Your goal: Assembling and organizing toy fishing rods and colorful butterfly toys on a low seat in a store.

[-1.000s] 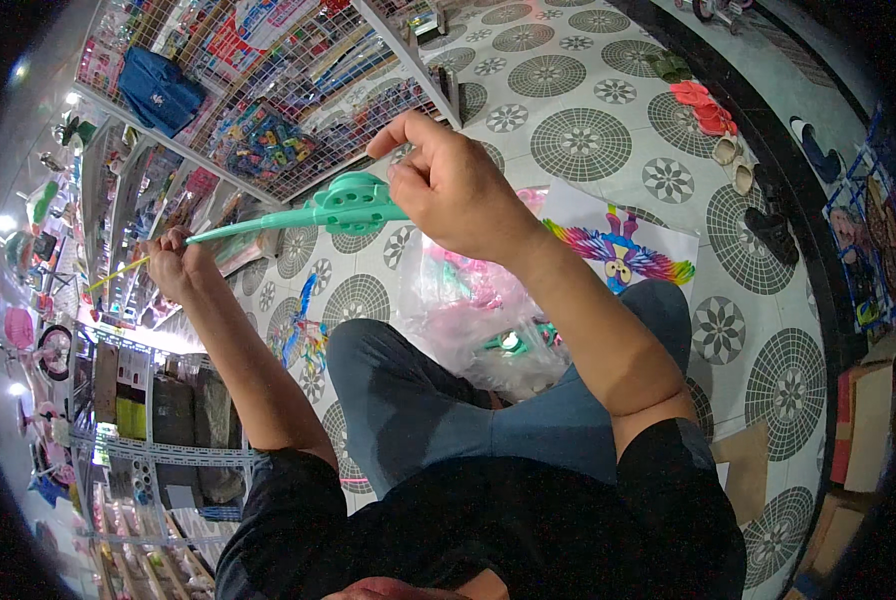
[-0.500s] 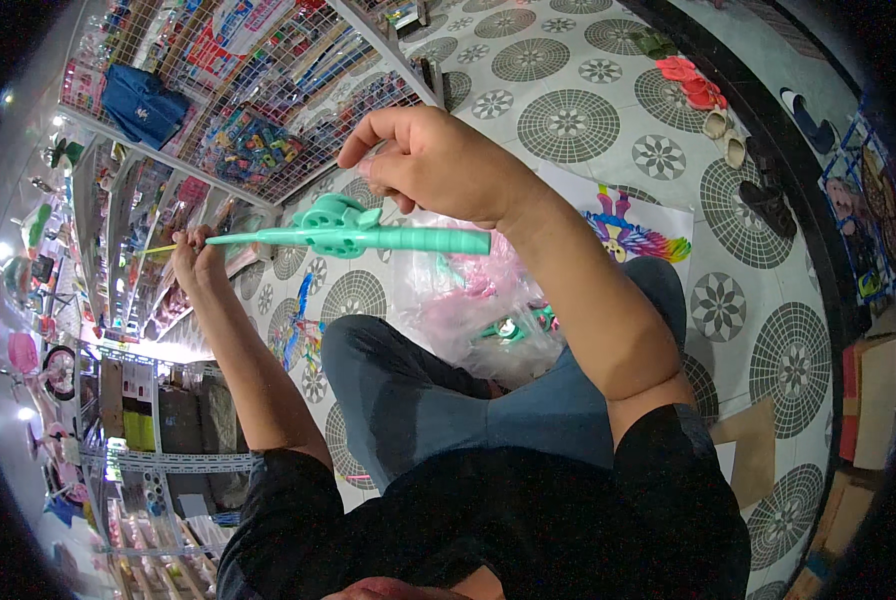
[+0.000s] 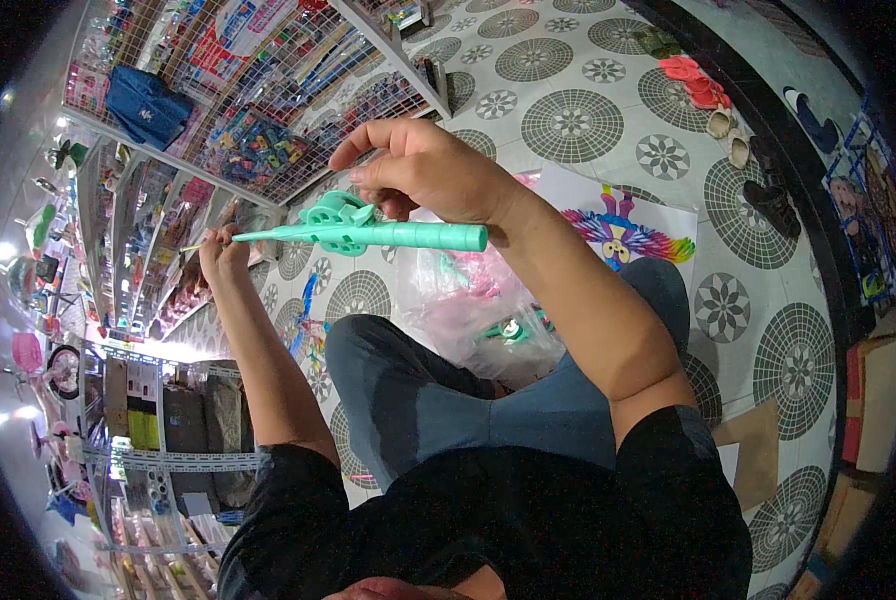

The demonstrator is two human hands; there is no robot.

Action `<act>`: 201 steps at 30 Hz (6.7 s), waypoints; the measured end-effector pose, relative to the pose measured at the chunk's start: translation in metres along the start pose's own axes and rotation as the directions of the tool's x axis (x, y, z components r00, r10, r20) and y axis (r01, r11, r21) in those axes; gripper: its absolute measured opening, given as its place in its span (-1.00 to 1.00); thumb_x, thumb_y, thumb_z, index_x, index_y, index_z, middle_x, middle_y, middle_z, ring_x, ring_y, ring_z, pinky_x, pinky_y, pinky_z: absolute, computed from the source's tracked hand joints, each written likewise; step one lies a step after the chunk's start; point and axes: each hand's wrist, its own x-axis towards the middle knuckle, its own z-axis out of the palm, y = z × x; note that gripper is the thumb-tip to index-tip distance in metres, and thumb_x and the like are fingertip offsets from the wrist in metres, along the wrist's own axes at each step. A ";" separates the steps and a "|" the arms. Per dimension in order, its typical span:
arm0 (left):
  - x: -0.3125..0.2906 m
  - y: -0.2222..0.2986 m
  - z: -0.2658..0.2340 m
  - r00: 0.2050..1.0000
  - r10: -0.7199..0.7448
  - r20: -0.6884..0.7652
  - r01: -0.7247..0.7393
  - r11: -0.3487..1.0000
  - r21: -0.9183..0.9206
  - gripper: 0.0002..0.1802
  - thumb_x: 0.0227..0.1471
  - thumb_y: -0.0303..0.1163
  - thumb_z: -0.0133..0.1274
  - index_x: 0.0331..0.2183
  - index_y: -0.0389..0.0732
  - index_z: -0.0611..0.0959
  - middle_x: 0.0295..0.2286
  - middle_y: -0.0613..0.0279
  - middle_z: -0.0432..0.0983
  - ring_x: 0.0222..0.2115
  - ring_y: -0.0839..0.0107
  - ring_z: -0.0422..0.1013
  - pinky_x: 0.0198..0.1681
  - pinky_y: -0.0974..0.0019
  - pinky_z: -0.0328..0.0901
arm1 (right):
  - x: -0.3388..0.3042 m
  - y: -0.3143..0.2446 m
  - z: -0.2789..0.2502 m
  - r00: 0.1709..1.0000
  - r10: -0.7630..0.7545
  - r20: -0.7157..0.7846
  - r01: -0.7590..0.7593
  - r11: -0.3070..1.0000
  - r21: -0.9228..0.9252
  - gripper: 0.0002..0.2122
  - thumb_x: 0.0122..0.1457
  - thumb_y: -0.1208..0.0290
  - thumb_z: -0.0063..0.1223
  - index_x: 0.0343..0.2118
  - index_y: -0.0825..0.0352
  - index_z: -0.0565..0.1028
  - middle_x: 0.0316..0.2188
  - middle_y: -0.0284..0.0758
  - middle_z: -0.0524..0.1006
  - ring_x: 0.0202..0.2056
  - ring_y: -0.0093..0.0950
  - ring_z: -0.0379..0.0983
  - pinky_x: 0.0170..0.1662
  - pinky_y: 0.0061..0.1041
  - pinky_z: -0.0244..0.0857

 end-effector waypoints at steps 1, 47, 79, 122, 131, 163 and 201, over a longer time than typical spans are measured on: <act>0.001 0.000 -0.001 1.000 0.006 -0.007 -0.006 1.000 0.003 -0.82 0.27 -0.26 -0.27 -0.36 -0.11 0.32 -0.69 0.42 0.00 -0.75 0.53 -0.01 -0.77 0.48 -0.03 | 0.001 0.001 0.000 1.000 0.000 0.003 0.000 1.000 0.000 -0.78 0.14 0.48 -0.03 -0.16 0.41 0.40 -0.60 -0.44 0.43 -0.65 -0.73 0.30 -0.56 -0.74 0.20; 0.001 -0.007 -0.009 0.988 0.140 -0.065 -0.130 0.983 0.129 -0.65 0.27 -0.24 -0.26 -0.55 -0.17 0.27 -0.73 0.42 -0.01 -0.78 0.52 -0.07 -0.77 0.45 -0.04 | -0.002 0.000 0.006 0.997 -0.067 0.043 0.077 0.951 -0.299 -0.85 0.17 0.51 -0.09 -0.21 0.39 0.44 -0.61 -0.49 0.38 -0.59 -0.76 0.22 -0.53 -0.74 0.11; -0.010 -0.015 -0.005 0.982 0.184 0.042 -0.188 0.976 0.112 -0.66 0.28 -0.24 -0.28 -0.52 -0.17 0.23 -0.73 0.38 -0.01 -0.77 0.51 -0.05 -0.75 0.46 -0.02 | 0.009 0.015 -0.008 0.973 -0.009 -0.231 -0.032 0.985 -0.169 -0.82 0.05 0.57 -0.13 -0.28 0.37 0.48 -0.66 -0.52 0.31 -0.65 -0.74 0.17 -0.59 -0.67 0.10; 0.056 -0.109 -0.151 0.767 -0.265 0.584 0.589 0.652 -0.477 -0.40 0.23 0.10 -0.45 -0.56 -0.20 0.33 -0.72 0.38 0.05 -0.81 0.56 -0.05 -0.76 0.48 -0.05 | 0.020 0.086 0.062 0.996 0.080 0.041 -0.058 0.922 -0.383 -0.84 0.13 0.61 -0.22 -0.29 0.40 0.43 -0.48 -0.49 0.41 -0.47 -0.79 0.23 -0.39 -0.73 0.13; 0.058 -0.107 -0.155 0.800 -0.265 0.538 0.562 0.645 -0.518 -0.36 0.21 0.16 -0.49 -0.57 -0.18 0.32 -0.74 0.39 0.02 -0.81 0.56 -0.05 -0.77 0.47 -0.07 | 0.001 0.058 0.076 0.990 0.139 0.010 -0.123 0.904 -0.410 -0.86 0.18 0.56 -0.18 -0.24 0.42 0.42 -0.46 -0.47 0.42 -0.43 -0.79 0.25 -0.39 -0.73 0.14; 0.042 -0.097 -0.149 0.814 0.024 0.580 0.484 0.525 -0.701 -0.39 0.21 0.14 -0.45 -0.57 -0.19 0.31 -0.71 0.37 0.08 -0.81 0.55 -0.05 -0.78 0.48 -0.09 | -0.085 0.096 0.112 0.890 -0.444 -0.101 -0.009 0.203 -0.979 -0.77 -0.05 0.68 0.16 -0.27 0.43 0.47 -0.43 -0.25 0.53 -0.37 -0.48 0.50 -0.29 -0.58 0.35; 0.045 -0.106 -0.142 0.828 -0.098 0.552 0.400 0.793 -0.459 -0.40 0.20 0.15 -0.40 -0.34 -0.25 0.38 -0.53 0.22 0.26 -0.55 0.41 0.22 -0.44 0.31 0.23 | -0.065 0.078 0.062 0.954 0.165 -0.251 -0.278 0.165 -0.946 -0.73 0.10 0.27 0.09 -0.19 0.28 0.47 -0.50 -0.11 0.51 -0.43 -0.12 0.47 -0.39 -0.22 0.29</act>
